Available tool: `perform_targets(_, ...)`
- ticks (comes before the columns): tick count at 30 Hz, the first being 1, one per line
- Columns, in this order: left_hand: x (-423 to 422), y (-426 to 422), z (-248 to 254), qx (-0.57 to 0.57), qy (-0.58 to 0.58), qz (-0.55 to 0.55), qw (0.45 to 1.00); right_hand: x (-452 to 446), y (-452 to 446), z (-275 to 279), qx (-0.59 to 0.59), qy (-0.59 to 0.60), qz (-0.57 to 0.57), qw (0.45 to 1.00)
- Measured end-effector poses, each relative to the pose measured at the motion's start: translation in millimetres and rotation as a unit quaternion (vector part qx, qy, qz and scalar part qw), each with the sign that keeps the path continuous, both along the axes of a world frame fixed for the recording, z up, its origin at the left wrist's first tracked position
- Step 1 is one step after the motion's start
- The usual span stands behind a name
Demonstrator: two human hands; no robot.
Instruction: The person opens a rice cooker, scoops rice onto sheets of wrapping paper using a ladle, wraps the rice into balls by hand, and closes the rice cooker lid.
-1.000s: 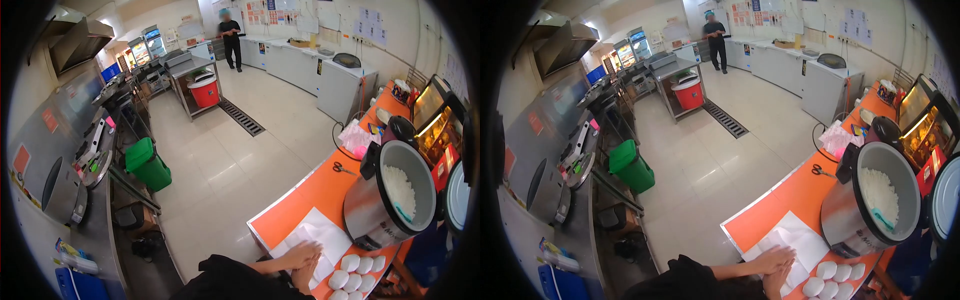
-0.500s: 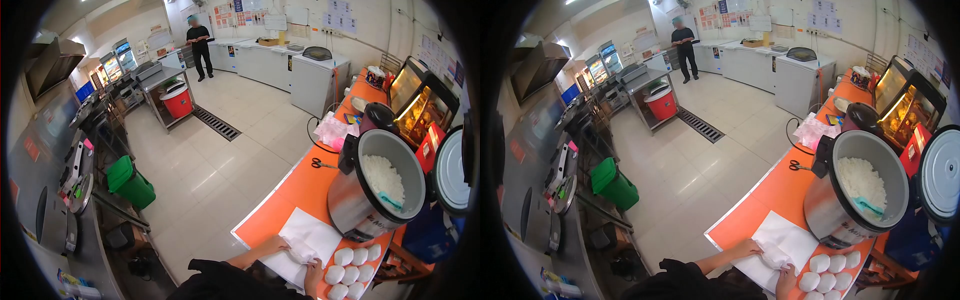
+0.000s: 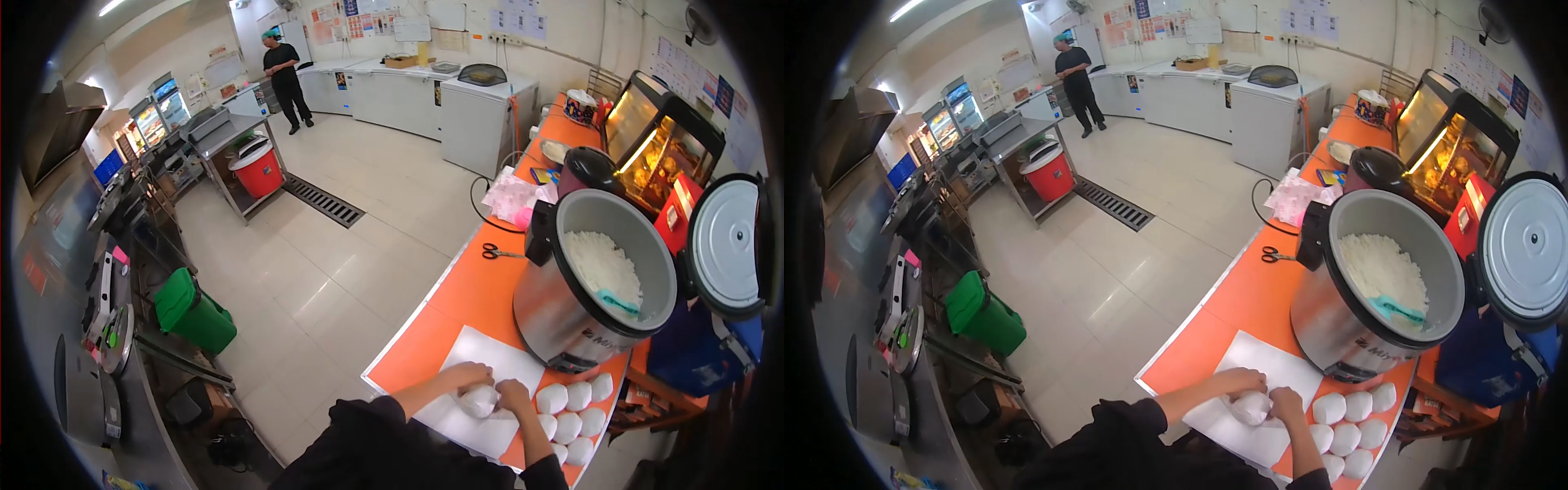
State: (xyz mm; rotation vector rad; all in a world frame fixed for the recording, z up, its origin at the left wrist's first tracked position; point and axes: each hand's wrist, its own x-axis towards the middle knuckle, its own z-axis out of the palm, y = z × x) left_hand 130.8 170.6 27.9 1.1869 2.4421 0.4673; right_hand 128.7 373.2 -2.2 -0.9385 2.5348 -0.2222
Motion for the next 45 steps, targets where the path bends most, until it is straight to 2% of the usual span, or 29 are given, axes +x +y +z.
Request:
perform_targets(2,0,7,-15,-0.060,-0.018,0.028,0.998,16,-1,16,-0.019,0.025,-0.036,0.999)
perform_targets(3,12,11,-20,-0.074,-0.004,0.090,0.993,21,-4,22,-0.028,0.040,-0.052,0.997)
perform_targets(4,28,12,-25,-0.089,0.007,0.151,0.984,36,0,-4,-0.039,0.112,-0.102,0.988)
perform_targets(5,57,18,-44,0.041,0.030,0.266,0.963,65,2,-14,-0.090,0.156,-0.166,0.970)
perform_targets(6,84,15,-59,0.167,0.051,0.375,0.911,88,-8,-16,-0.142,0.199,-0.228,0.943)
perform_targets(7,94,16,-52,0.218,-0.016,0.418,0.882,91,-12,-17,-0.168,0.223,-0.238,0.930)
perform_targets(9,110,23,-96,0.265,0.115,0.488,0.824,100,-17,-32,-0.213,0.266,-0.268,0.901)
perform_targets(10,114,22,-86,0.292,0.114,0.469,0.826,105,-17,-37,-0.229,0.289,-0.287,0.884)
perform_targets(11,114,15,-62,0.270,-0.051,0.454,0.848,106,-16,-23,-0.275,0.243,-0.300,0.880)
perform_targets(12,115,11,-55,0.315,-0.031,0.406,0.857,107,-15,-19,-0.268,0.234,-0.300,0.885)
perform_targets(13,115,4,-47,0.309,0.016,0.351,0.884,108,-17,-17,-0.277,0.223,-0.309,0.882)
perform_targets(14,116,4,-27,0.288,-0.008,0.340,0.895,107,-17,-17,-0.293,0.216,-0.315,0.877)
perform_targets(16,115,2,-32,0.254,0.034,0.316,0.913,109,-20,-10,-0.331,0.197,-0.333,0.860)
perform_targets(17,114,1,-32,0.222,0.023,0.323,0.920,113,-18,-14,-0.320,0.135,-0.333,0.877)
perform_targets(20,106,-6,-33,0.119,0.012,0.345,0.931,123,-24,-14,-0.307,0.150,-0.305,0.889)
perform_targets(22,102,-8,-38,0.050,0.021,0.358,0.932,124,-23,-10,-0.243,0.125,-0.296,0.915)
perform_targets(24,100,-8,-40,0.144,-0.034,0.396,0.906,127,-30,2,-0.188,0.116,-0.318,0.922)
perform_targets(27,105,-9,-59,0.268,-0.071,0.430,0.859,127,-35,0,-0.288,0.065,-0.323,0.899)
perform_targets(28,106,-5,-60,0.304,-0.075,0.438,0.843,124,-37,-5,-0.396,-0.001,-0.364,0.843)
perform_targets(30,106,3,-59,0.338,-0.066,0.454,0.822,113,-46,-17,-0.590,-0.131,-0.420,0.677)
perform_targets(33,112,18,-44,0.355,-0.039,0.471,0.807,94,-60,3,-0.587,-0.086,-0.503,0.629)
perform_targets(37,108,22,-16,0.450,-0.034,0.455,0.768,74,-63,31,-0.630,-0.123,-0.531,0.554)
perform_targets(40,97,30,-1,0.557,-0.064,0.446,0.698,71,-65,60,-0.691,-0.092,-0.494,0.520)
perform_targets(41,94,34,10,0.594,-0.078,0.443,0.667,72,-64,71,-0.679,-0.078,-0.492,0.540)
perform_targets(44,93,37,60,0.613,-0.181,0.465,0.613,75,-61,94,-0.680,-0.088,-0.473,0.553)
perform_targets(45,89,28,67,0.532,-0.179,0.446,0.698,75,-57,96,-0.650,-0.067,-0.464,0.598)
